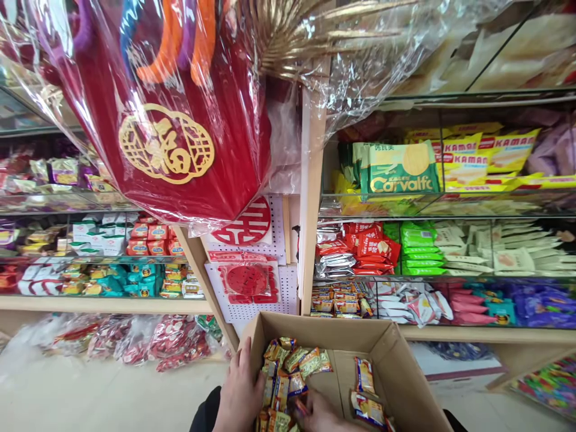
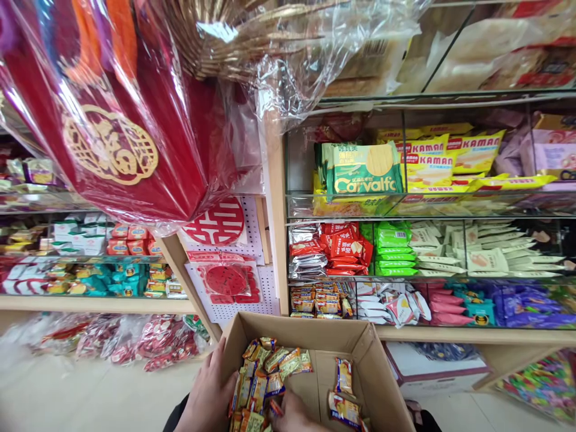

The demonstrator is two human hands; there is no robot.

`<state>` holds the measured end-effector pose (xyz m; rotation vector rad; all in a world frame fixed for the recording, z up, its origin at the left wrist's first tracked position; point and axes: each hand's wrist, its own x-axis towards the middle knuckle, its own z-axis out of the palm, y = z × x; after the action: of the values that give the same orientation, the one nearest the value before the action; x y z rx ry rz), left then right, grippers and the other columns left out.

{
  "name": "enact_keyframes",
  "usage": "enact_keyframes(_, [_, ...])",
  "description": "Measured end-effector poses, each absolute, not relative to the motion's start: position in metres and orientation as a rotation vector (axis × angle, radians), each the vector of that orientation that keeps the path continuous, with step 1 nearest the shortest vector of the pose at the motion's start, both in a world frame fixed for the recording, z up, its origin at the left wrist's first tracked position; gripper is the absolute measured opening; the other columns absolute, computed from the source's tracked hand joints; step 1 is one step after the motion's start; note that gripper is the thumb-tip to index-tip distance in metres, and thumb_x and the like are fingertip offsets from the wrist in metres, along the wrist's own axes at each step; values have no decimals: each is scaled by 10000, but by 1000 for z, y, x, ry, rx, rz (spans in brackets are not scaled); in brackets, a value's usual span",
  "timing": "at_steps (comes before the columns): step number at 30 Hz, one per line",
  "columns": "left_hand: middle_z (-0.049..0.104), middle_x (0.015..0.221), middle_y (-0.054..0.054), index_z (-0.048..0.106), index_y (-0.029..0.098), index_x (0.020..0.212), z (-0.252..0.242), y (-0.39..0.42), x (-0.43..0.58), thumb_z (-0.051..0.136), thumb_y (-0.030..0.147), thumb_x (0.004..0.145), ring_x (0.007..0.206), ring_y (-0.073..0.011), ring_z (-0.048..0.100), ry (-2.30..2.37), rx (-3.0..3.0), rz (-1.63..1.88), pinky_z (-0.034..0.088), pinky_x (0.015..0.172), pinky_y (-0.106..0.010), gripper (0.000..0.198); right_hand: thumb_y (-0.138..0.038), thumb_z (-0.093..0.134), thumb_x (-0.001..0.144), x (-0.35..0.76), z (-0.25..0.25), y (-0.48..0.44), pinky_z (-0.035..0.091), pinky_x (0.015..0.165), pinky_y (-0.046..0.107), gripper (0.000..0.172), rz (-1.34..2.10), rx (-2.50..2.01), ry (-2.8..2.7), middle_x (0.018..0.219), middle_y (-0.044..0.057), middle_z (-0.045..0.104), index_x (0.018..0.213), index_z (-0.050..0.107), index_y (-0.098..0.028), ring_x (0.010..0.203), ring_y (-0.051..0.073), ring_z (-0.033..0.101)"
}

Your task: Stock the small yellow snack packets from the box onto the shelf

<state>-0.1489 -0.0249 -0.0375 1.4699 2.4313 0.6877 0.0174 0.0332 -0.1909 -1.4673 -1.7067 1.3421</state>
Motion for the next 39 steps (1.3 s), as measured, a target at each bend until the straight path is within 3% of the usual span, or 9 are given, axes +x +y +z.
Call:
enact_keyframes(4, [398, 1304, -118, 353, 143, 1272, -20, -30, -139, 372, 284, 818, 1232, -218, 346, 2238, 1641, 1142, 275, 1032, -382, 475, -368, 588, 601, 32, -107, 51, 395, 570, 290, 191, 1389, -1274, -1682, 553, -8, 513, 614, 517, -191, 561, 158, 495])
enact_keyframes(6, [428, 1279, -92, 382, 175, 1253, -2, -29, -123, 363, 340, 832, 1183, -194, 409, 2036, 1532, 1325, 320, 1007, -360, 452, -428, 528, 709, 42, -57, 54, 390, 570, 257, 263, 1494, -1050, -1627, 621, -3, 550, 738, 567, -169, 581, 135, 497])
enact_keyframes(10, [623, 903, -46, 595, 166, 995, 27, -18, -82, 486, 475, 749, 878, -176, 576, 1641, 1081, 1378, 459, 796, -295, 410, -431, 566, 730, 51, 8, 42, 413, 625, 249, 314, 1531, -884, -1570, 744, 16, 606, 886, 600, -161, 670, 139, 535])
enact_keyframes(13, [550, 584, 30, 608, 160, 788, 32, -11, -59, 536, 533, 688, 527, -92, 502, 1480, 913, 1431, 433, 517, -213, 393, -453, 613, 693, 48, 12, 29, 417, 595, 235, 337, 1410, -927, -1349, 702, -4, 570, 869, 543, -174, 640, 130, 518])
enact_keyframes(18, [542, 564, 48, 570, 168, 782, 28, -12, -40, 602, 522, 636, 432, -48, 419, 1407, 672, 1564, 332, 388, -160, 385, -538, 460, 775, 40, -2, 23, 364, 474, 207, 355, 1331, -1060, -1010, 575, -49, 397, 668, 403, -204, 509, 98, 404])
enact_keyframes(25, [617, 615, -1, 603, 141, 835, 16, -12, -38, 552, 561, 660, 449, -77, 466, 1483, 640, 1582, 357, 404, -188, 458, -549, 398, 803, 42, -16, 26, 361, 497, 213, 387, 1148, -1140, -982, 578, -41, 356, 617, 332, -217, 537, 108, 366])
enact_keyframes(30, [588, 567, 11, 576, 149, 753, 4, -9, -37, 543, 578, 654, 423, -80, 451, 1511, 547, 1607, 350, 395, -195, 442, -583, 429, 768, 42, -22, 27, 355, 469, 212, 416, 1286, -1088, -883, 555, -51, 341, 610, 313, -215, 508, 100, 369])
enact_keyframes(35, [648, 739, -46, 581, 152, 846, 1, -8, -29, 477, 596, 692, 553, -134, 558, 1513, 581, 1545, 427, 478, -232, 481, -478, 563, 727, 47, -13, 8, 447, 647, 257, 328, 1668, -827, -834, 786, 14, 577, 868, 481, -194, 715, 144, 550])
enact_keyframes(39, [610, 995, -64, 495, 185, 1117, 5, -13, -52, 474, 497, 746, 799, -164, 592, 1646, 998, 1425, 483, 707, -292, 485, -311, 669, 628, 70, -8, 21, 474, 713, 299, 372, 1688, -881, -854, 909, 45, 622, 933, 508, -172, 826, 182, 585])
